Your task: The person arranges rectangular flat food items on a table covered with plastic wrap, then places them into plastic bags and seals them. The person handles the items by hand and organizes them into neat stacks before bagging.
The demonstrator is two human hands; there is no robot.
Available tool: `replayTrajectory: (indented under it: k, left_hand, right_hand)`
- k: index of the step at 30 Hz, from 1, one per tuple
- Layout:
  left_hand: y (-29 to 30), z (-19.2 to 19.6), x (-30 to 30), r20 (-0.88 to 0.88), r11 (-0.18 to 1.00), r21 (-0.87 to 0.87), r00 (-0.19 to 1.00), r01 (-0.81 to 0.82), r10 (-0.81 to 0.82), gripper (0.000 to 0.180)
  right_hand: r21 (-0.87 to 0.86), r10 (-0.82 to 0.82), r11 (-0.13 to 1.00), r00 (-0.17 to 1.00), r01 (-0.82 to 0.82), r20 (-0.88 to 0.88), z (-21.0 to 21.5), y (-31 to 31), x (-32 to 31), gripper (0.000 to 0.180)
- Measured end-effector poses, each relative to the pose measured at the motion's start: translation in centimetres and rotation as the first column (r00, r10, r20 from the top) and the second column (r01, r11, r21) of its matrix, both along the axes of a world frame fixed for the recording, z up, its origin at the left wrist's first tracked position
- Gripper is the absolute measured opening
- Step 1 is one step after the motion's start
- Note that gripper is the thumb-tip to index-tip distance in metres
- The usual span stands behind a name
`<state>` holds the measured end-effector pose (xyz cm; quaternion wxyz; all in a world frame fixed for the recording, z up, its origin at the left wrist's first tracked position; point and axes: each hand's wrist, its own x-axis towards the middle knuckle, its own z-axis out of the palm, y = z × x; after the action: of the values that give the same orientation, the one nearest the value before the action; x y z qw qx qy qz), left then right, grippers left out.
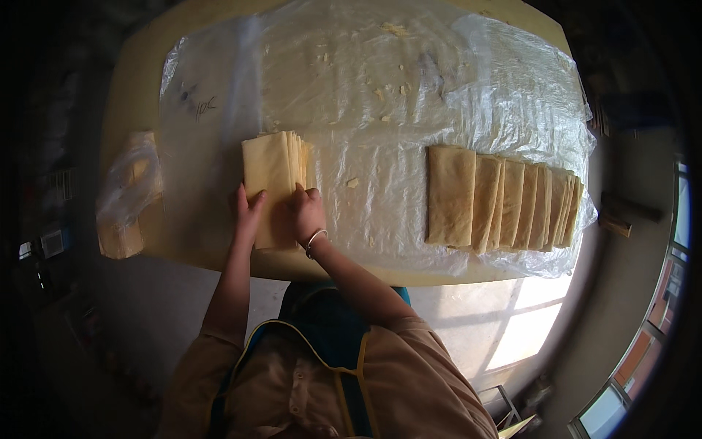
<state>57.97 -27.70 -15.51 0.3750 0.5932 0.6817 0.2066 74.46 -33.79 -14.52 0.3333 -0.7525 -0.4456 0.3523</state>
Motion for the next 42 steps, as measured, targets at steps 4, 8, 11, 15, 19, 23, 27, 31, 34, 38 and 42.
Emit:
replayTrajectory:
  k: [4, 8, 11, 15, 19, 23, 27, 31, 34, 38, 42]
  left_hand:
    - [-0.2, 0.1, 0.0, 0.302, 0.993, -0.041, 0.946, -0.11, 0.117, 0.088]
    - [0.0, 5.4, 1.8, 0.043, 0.997, 0.08, 0.999, 0.006, -0.01, 0.085]
    - [-0.7, 8.5, 5.0, -0.12, 0.889, 0.433, 0.987, 0.15, -0.108, 0.073]
    - [-4.9, 8.4, 12.8, 0.092, 0.821, 0.472, 0.908, 0.321, -0.408, 0.054]
    - [-9.8, 5.0, 23.4, 0.621, 0.758, -0.29, 0.717, 0.585, -0.316, 0.067]
    - [-12.6, 1.9, 30.6, 0.675, 0.72, -0.522, 0.738, 0.457, 0.021, 0.089]
    - [-12.0, -0.2, 31.0, 0.506, 0.79, -0.595, 0.833, 0.148, 0.225, 0.04]
    - [-9.9, -2.0, 28.2, 0.564, 0.734, -0.647, 0.777, 0.206, 0.28, 0.037]
    - [-9.1, -3.1, 26.5, 0.591, 0.728, -0.643, 0.759, 0.239, 0.273, 0.036]
    - [-8.9, -3.8, 25.5, 0.602, 0.745, -0.609, 0.771, 0.272, 0.21, 0.039]
    - [-8.4, -3.4, 24.7, 0.649, 0.686, -0.661, 0.69, 0.304, 0.319, 0.038]
  right_hand:
    - [0.259, 0.008, 0.966, 1.0, -0.015, 0.025, 0.0, -1.6, 4.4, 0.067]
    - [0.244, -0.43, 0.902, 0.8, 0.358, 0.418, 0.7, -5.4, 17.6, 0.067]
    - [0.022, -0.5, 0.739, 0.526, 0.674, 0.688, 0.4, -10.7, 25.9, 0.072]
    - [-0.261, -0.404, 0.647, 0.612, 0.717, 0.68, -2.0, -14.5, 30.4, 0.057]
    - [-0.226, -0.44, 0.699, 0.657, 0.679, 0.612, -1.8, -14.9, 30.3, 0.045]
    - [-0.104, -0.388, 0.905, 0.9, 0.413, 0.198, 1.3, -15.7, 26.7, 0.04]
    - [0.095, -0.403, 0.912, 0.834, 0.398, 0.376, 2.3, -17.8, 29.0, 0.055]
    - [-0.081, -0.486, 0.721, 0.585, 0.688, 0.649, -0.6, -19.0, 36.9, 0.045]
    - [-0.161, -0.361, 0.775, 0.638, 0.611, 0.68, -2.5, -19.3, 38.9, 0.04]
    - [-0.093, -0.496, 0.817, 0.775, 0.57, 0.393, -2.0, -18.9, 39.3, 0.035]
    - [-0.201, -0.574, 0.809, 0.667, 0.553, -0.475, 0.0, -17.4, 36.3, 0.03]
